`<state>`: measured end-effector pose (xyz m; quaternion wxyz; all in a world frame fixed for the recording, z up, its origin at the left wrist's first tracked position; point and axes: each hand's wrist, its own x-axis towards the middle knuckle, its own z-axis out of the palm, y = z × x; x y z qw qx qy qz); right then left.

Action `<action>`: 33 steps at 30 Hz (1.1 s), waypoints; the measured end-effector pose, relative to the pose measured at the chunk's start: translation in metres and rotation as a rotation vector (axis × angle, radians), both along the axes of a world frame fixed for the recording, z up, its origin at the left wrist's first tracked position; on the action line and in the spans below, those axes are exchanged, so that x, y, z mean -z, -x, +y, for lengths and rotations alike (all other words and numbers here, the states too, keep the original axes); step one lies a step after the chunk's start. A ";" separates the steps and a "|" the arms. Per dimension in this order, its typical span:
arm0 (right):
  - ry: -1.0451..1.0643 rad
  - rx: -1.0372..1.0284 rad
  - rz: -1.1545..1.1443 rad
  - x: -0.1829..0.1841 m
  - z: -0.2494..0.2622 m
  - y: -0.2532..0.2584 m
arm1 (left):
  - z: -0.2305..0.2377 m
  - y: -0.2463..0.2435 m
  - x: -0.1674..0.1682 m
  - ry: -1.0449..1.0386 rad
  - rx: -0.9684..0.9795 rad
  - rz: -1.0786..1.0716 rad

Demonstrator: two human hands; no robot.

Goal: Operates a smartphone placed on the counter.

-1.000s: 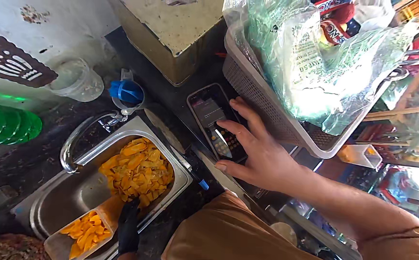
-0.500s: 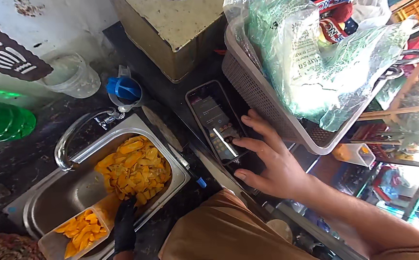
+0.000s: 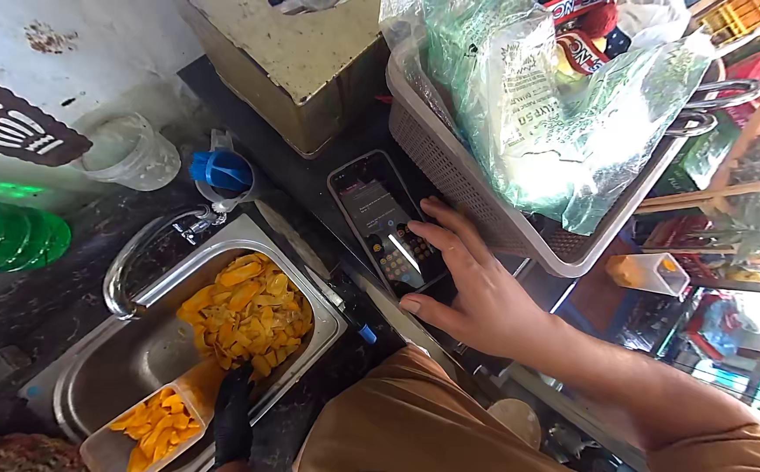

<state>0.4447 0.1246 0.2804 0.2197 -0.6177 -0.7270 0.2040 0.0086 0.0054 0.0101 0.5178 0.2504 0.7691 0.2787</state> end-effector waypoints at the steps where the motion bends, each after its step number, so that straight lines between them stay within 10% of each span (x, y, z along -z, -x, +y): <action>1: 0.000 0.010 0.002 0.001 0.001 0.001 | 0.000 0.000 0.000 -0.002 0.004 0.002; 33: -0.155 -0.179 -0.061 0.016 -0.020 -0.009 | 0.000 0.000 0.001 -0.021 0.015 0.010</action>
